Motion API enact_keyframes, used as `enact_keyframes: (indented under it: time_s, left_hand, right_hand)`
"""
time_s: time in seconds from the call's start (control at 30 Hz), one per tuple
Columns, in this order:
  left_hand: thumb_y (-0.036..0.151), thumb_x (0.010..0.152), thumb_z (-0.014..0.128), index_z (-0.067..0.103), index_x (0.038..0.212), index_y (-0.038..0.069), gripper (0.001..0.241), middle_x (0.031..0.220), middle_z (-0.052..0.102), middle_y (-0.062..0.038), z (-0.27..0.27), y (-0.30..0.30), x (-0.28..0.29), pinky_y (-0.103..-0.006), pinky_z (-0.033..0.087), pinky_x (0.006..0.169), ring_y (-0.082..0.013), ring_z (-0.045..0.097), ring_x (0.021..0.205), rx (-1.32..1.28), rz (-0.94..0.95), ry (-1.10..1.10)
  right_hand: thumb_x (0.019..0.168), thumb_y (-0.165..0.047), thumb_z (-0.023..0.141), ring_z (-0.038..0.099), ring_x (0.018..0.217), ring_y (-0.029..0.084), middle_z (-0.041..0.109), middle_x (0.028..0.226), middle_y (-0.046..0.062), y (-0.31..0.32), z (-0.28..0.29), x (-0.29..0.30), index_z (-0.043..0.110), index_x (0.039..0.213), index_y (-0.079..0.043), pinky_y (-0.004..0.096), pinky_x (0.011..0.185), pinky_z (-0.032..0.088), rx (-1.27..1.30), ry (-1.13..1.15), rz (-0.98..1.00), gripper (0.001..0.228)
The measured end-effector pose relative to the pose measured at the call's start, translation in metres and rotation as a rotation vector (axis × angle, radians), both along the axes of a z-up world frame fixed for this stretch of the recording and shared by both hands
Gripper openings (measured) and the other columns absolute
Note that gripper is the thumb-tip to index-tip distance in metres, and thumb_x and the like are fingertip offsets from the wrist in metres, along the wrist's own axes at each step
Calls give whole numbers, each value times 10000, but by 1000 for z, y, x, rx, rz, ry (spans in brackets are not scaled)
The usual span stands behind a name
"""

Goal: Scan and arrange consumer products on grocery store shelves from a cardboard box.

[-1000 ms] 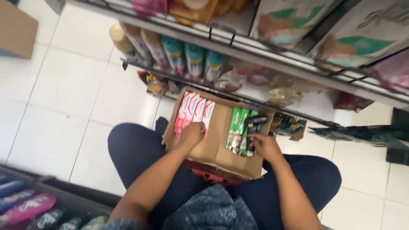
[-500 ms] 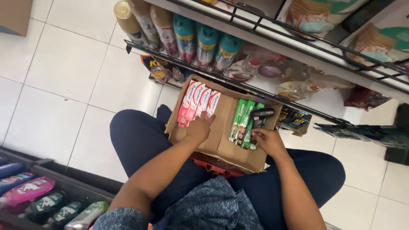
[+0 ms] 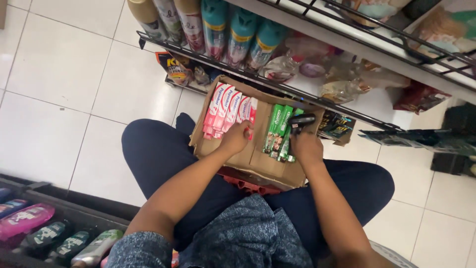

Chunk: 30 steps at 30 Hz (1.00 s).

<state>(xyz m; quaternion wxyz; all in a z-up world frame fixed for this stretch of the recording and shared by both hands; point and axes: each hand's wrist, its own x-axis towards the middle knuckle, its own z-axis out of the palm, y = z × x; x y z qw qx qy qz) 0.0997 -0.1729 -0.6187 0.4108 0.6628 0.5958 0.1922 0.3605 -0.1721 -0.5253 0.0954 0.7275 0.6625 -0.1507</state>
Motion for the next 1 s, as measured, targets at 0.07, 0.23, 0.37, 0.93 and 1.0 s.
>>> enact_keyframes:
  time_s: [0.07, 0.23, 0.37, 0.93, 1.0]
  left_hand:
    - [108, 958, 610, 615, 1171, 164, 221, 987, 694, -166, -21, -1, 2, -439, 551, 792, -332, 702, 917, -67, 74, -166]
    - [6, 879, 708, 445, 1189, 100, 417, 1075, 651, -171, -25, 2, 7, -410, 622, 742, -279, 703, 963, -321, 201, -599]
    - [-82, 784, 764, 261, 1299, 84, 739, 1172, 594, -197, 8, 4, 2, -434, 648, 824, -275, 678, 1043, -605, 344, -920]
    - [27, 781, 780, 305, 1562, 136, 920, 1332, 579, -95, 42, 11, 6, -383, 548, 956, -212, 606, 1214, -623, 160, -1029]
    - [36, 780, 784, 317, 1549, 136, 905, 1308, 584, -93, 41, 12, 6, -376, 547, 947, -204, 606, 1200, -631, 163, -1034]
  right_hand:
    - [956, -483, 685, 721, 983, 411, 735, 1045, 244, 8, -3, -11, 754, 1051, -6, 479, 876, 578, -80, -63, -75, 491]
    - [911, -486, 716, 737, 932, 415, 740, 986, 272, 14, -23, -20, 625, 1161, 119, 476, 811, 592, -32, -63, -172, 661]
    - [863, -411, 741, 725, 955, 422, 729, 1009, 280, 16, -23, -19, 628, 1150, 83, 488, 828, 583, -34, -25, -243, 582]
    - [813, 24, 755, 662, 635, 155, 695, 792, 71, -48, 9, 33, 600, 1104, 17, 315, 582, 549, -351, 1292, -462, 330]
    - [816, 26, 791, 639, 634, 152, 674, 784, 70, -49, 6, 27, 612, 1104, 21, 317, 580, 525, -364, 1285, -474, 339]
